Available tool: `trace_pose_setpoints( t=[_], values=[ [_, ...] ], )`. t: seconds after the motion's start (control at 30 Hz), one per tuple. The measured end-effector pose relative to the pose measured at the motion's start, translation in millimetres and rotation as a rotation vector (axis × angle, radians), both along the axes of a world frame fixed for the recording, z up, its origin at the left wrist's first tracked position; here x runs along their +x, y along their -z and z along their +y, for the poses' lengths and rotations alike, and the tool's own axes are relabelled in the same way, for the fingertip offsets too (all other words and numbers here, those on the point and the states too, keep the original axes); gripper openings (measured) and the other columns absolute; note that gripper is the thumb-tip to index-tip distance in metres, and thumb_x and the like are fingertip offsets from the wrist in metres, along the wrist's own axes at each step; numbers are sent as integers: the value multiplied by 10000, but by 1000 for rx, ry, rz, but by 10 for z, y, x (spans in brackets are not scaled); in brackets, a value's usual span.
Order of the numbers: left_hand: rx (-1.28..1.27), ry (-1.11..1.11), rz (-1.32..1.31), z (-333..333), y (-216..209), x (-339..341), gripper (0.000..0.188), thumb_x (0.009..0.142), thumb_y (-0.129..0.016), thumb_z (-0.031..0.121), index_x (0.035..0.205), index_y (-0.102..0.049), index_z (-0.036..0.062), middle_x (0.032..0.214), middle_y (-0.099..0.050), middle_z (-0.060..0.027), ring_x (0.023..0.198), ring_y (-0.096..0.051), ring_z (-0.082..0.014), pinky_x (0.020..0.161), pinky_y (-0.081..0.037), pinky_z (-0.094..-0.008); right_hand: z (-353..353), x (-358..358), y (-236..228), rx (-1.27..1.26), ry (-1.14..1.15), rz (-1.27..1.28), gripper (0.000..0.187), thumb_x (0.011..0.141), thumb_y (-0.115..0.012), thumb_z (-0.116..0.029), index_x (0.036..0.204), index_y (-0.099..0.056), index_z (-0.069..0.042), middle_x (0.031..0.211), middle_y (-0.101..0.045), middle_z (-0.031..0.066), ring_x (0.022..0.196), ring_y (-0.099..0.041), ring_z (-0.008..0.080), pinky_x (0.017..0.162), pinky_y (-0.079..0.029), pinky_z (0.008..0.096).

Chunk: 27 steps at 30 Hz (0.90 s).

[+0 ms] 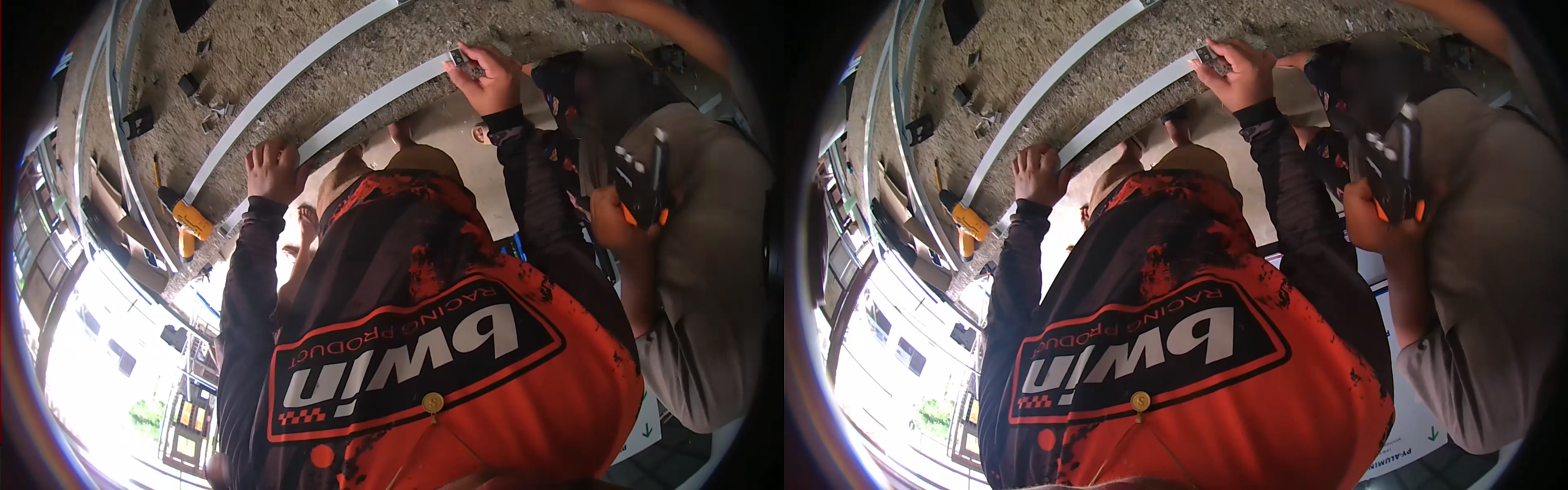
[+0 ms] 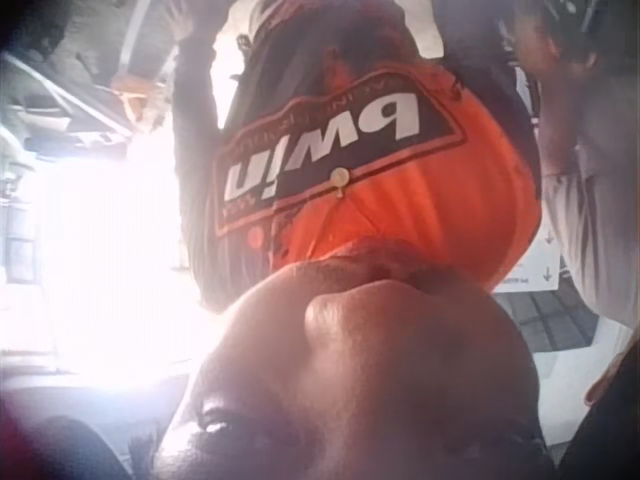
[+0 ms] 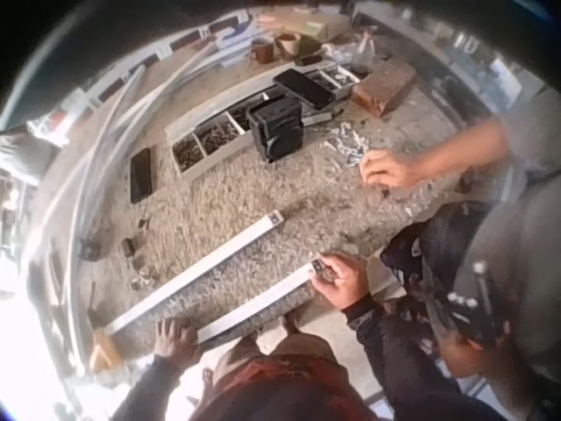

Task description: The person uses a power drill to make holes in aluminum profiles and uses a riveter to secure components together on a workbench.

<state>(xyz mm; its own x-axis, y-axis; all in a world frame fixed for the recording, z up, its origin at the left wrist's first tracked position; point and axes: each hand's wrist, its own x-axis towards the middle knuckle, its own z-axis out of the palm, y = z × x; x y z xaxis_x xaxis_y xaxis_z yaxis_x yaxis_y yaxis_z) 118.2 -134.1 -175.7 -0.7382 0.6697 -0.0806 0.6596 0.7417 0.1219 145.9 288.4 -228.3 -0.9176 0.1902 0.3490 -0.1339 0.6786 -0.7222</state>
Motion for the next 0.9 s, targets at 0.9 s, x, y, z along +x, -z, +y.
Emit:
trace_pose_setpoints(
  t=[0.9],
  values=[
    [-5,-42,-58,-47,-6,14,385,821,-757,406,1087,-671,141,1115,-598,-62,1100,-555,-303,946,-427,-468,52,-171,-90,220,-203,201,217,808,-811,-161,1003,-754,-84,974,-707,42,948,-669,254,823,-516,374]
  ],
)
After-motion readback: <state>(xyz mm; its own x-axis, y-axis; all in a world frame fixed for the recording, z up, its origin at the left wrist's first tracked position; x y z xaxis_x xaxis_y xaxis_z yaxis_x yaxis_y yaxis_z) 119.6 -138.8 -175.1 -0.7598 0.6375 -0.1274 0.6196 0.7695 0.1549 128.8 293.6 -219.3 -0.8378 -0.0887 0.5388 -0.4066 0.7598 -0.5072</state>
